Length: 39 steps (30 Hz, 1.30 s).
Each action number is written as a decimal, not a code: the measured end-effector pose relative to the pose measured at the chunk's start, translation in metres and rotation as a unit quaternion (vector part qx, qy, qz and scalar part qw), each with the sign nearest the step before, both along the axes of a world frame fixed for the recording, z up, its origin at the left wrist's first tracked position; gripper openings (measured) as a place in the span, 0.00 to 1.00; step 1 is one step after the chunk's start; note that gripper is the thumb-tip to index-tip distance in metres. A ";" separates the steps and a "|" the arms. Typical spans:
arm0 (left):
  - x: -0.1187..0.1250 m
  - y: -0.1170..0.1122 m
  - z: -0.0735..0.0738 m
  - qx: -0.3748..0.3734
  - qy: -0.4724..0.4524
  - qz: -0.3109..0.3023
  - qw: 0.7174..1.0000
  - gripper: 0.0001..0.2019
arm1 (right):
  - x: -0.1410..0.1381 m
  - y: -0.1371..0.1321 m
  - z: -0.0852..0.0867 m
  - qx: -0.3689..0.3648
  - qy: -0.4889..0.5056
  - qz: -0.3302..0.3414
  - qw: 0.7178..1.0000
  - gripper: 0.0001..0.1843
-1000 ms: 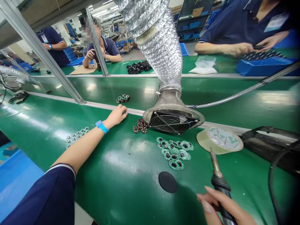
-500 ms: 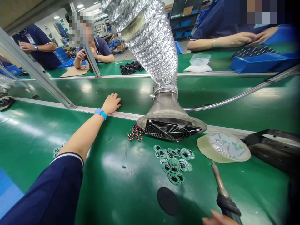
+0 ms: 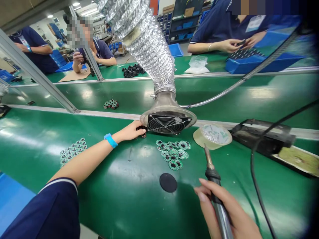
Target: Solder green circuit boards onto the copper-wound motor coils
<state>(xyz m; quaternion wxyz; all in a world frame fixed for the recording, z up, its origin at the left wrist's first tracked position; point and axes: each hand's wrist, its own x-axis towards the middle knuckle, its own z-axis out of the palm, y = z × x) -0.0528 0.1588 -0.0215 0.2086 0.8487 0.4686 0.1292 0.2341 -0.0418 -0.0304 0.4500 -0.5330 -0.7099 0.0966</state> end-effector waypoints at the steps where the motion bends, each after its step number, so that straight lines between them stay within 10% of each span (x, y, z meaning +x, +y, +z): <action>1: 0.002 -0.005 -0.001 0.002 -0.009 0.011 1.000 0.14 | 0.000 0.002 0.001 -0.001 0.007 -0.002 1.000 0.10; 13: -0.022 -0.084 0.016 0.063 -0.025 0.060 0.996 0.18 | -0.008 0.007 0.006 0.026 0.080 -0.004 0.996 0.12; 25: 0.013 -0.125 0.020 0.122 0.048 0.021 0.991 0.06 | -0.016 0.009 -0.001 0.069 0.081 0.057 0.993 0.13; 33: 0.061 -0.176 0.042 0.163 -0.083 -0.165 0.969 0.04 | -0.029 -0.002 0.001 -0.014 0.126 0.203 0.971 0.24; 39: 0.062 -0.180 0.042 0.041 -0.161 -0.079 0.983 0.02 | -0.028 -0.004 -0.002 -0.018 0.165 0.179 0.970 0.24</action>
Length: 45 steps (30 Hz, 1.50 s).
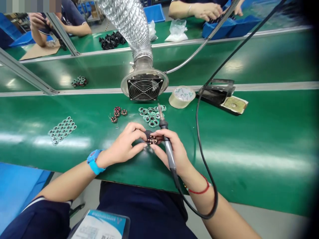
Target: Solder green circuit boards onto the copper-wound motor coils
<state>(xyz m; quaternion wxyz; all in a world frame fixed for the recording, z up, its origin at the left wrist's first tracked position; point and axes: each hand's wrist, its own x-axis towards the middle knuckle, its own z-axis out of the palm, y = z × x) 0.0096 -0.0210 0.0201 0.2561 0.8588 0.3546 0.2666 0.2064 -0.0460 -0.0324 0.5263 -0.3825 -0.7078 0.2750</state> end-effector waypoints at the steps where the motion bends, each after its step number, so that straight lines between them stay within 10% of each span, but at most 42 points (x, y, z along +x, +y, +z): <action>1: 0.000 -0.001 0.000 -0.043 -0.025 0.024 0.998 0.02 | 0.001 0.000 0.000 0.007 -0.004 -0.010 1.000 0.25; 7: 0.012 -0.004 -0.001 -0.322 -0.043 0.073 0.943 0.16 | 0.000 0.000 0.003 0.077 -0.102 -0.032 0.991 0.27; 17: 0.018 0.006 -0.012 -0.416 -0.233 0.171 0.862 0.13 | 0.000 0.000 0.005 0.041 -0.127 -0.026 0.991 0.24; 20: 0.014 0.013 -0.009 -0.420 -0.248 0.215 0.846 0.15 | 0.002 0.002 0.006 0.043 -0.137 -0.019 0.989 0.24; 25: 0.013 0.012 -0.003 -0.339 -0.060 0.086 0.935 0.14 | 0.002 0.002 0.005 0.075 -0.195 -0.003 0.978 0.27; 29: 0.017 0.009 -0.004 -0.289 -0.015 0.089 0.953 0.13 | 0.001 0.002 0.003 0.085 -0.223 0.015 0.971 0.30; 39: 0.017 0.008 -0.014 -0.447 -0.225 0.168 0.850 0.07 | 0.000 0.001 0.002 0.074 -0.252 -0.029 0.965 0.22; 45: -0.003 0.020 -0.014 -0.388 -0.363 0.271 0.802 0.05 | 0.006 0.012 -0.004 0.032 -0.228 -0.075 0.970 0.24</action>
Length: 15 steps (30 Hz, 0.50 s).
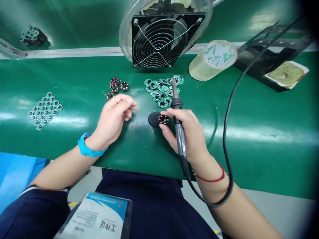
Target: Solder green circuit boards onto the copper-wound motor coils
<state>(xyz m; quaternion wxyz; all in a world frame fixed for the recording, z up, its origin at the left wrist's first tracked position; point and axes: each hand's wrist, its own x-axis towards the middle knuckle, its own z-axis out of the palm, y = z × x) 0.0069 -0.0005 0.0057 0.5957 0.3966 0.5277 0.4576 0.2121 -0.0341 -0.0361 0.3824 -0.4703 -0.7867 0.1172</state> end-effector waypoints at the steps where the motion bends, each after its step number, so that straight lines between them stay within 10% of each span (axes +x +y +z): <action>1: -0.005 0.003 0.001 0.012 -0.002 0.009 1.000 0.05 | 0.001 0.002 -0.002 -0.001 0.004 0.002 1.000 0.25; 9: -0.020 0.018 0.008 0.069 0.137 -0.110 0.982 0.05 | 0.003 0.009 -0.009 -0.083 -0.022 0.054 0.995 0.21; 15: 0.011 0.049 -0.008 0.198 0.341 -0.263 0.880 0.05 | 0.013 0.007 -0.002 -0.013 0.045 0.005 0.999 0.22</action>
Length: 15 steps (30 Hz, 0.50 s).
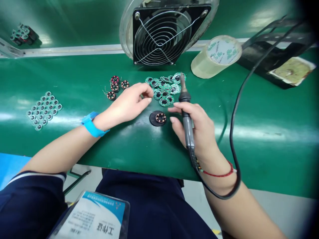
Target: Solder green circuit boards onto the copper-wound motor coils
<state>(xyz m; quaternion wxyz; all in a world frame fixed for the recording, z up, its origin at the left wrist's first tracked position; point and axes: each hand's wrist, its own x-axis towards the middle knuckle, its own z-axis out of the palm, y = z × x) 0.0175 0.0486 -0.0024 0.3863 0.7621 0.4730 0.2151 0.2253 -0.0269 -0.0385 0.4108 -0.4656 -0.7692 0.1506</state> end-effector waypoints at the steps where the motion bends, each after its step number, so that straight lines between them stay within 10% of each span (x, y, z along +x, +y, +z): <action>1: 0.006 0.005 -0.004 0.028 0.031 -0.003 0.999 0.06 | 0.002 0.000 0.001 0.012 0.010 -0.018 1.000 0.20; 9: 0.023 0.020 -0.018 0.074 0.080 0.011 0.994 0.06 | 0.011 -0.002 0.000 0.031 0.043 -0.123 0.991 0.12; 15: 0.023 -0.005 0.020 -0.251 -0.147 0.047 0.956 0.04 | -0.002 -0.004 0.009 0.036 0.043 -0.048 0.997 0.21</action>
